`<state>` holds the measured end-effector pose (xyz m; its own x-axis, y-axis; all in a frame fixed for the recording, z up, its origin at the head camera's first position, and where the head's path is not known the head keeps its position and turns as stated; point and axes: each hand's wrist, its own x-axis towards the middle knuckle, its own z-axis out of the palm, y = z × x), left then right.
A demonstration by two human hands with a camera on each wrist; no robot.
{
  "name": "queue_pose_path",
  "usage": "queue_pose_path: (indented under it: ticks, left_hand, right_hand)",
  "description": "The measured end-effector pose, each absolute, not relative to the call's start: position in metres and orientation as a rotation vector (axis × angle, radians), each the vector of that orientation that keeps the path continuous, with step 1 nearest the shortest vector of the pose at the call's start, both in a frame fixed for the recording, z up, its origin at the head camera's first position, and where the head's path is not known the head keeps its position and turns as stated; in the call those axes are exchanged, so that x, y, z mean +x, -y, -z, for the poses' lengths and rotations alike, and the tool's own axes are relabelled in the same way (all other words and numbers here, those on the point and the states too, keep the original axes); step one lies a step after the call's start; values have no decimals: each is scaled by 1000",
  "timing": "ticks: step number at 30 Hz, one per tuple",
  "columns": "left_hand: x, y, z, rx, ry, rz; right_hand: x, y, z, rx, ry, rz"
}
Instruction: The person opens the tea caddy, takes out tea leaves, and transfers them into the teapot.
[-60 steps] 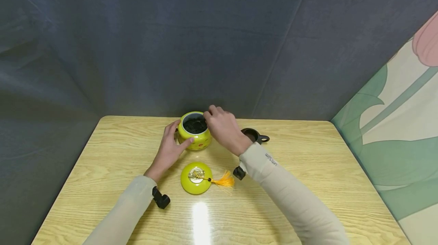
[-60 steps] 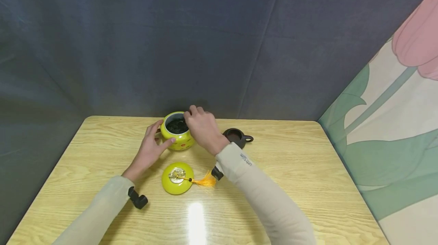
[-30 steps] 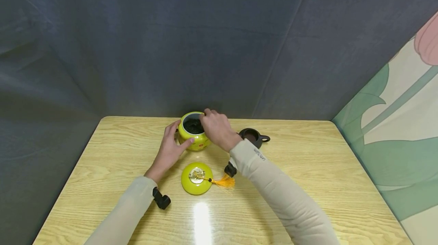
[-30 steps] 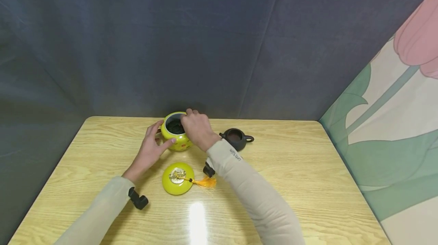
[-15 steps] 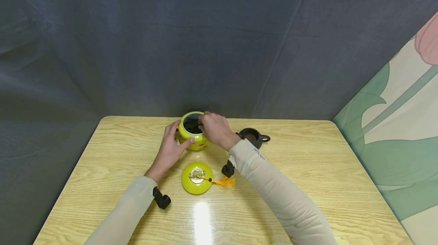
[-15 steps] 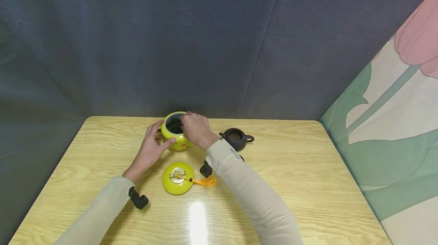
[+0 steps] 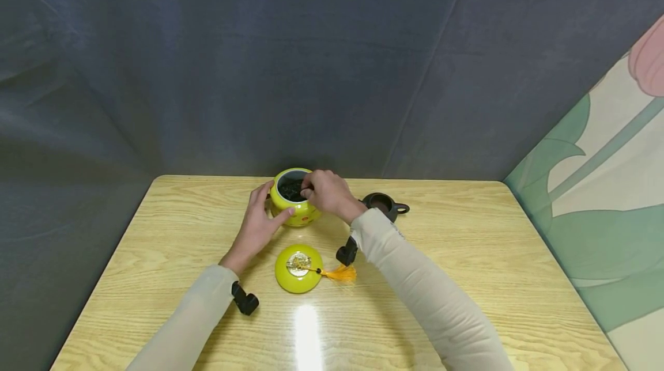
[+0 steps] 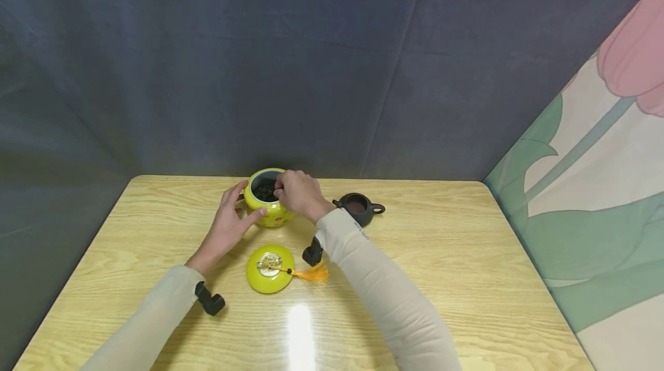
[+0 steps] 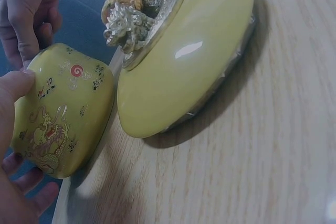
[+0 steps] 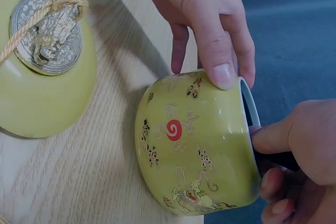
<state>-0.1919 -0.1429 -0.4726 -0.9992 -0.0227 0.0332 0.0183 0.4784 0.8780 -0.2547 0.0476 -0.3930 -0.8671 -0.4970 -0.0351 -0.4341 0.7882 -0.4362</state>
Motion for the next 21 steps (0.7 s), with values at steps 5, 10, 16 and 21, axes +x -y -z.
queue_pose_path:
  ticks: [5,10,16,21]
  left_hand:
    - [-192,143,472,10,2675,1581]
    - [-192,143,471,15,2681,1581]
    - [-191,143,471,1,2674,1582]
    - [-191,142,470,6,2676,1581]
  right_hand:
    - [-256,-51,391,-722,-2801,734]
    - [-257,-54,387,-698,-2787,792]
    - [-256,-58,385,-681,-2768,841]
    - [-257,-61,381,-676,-2753,880]
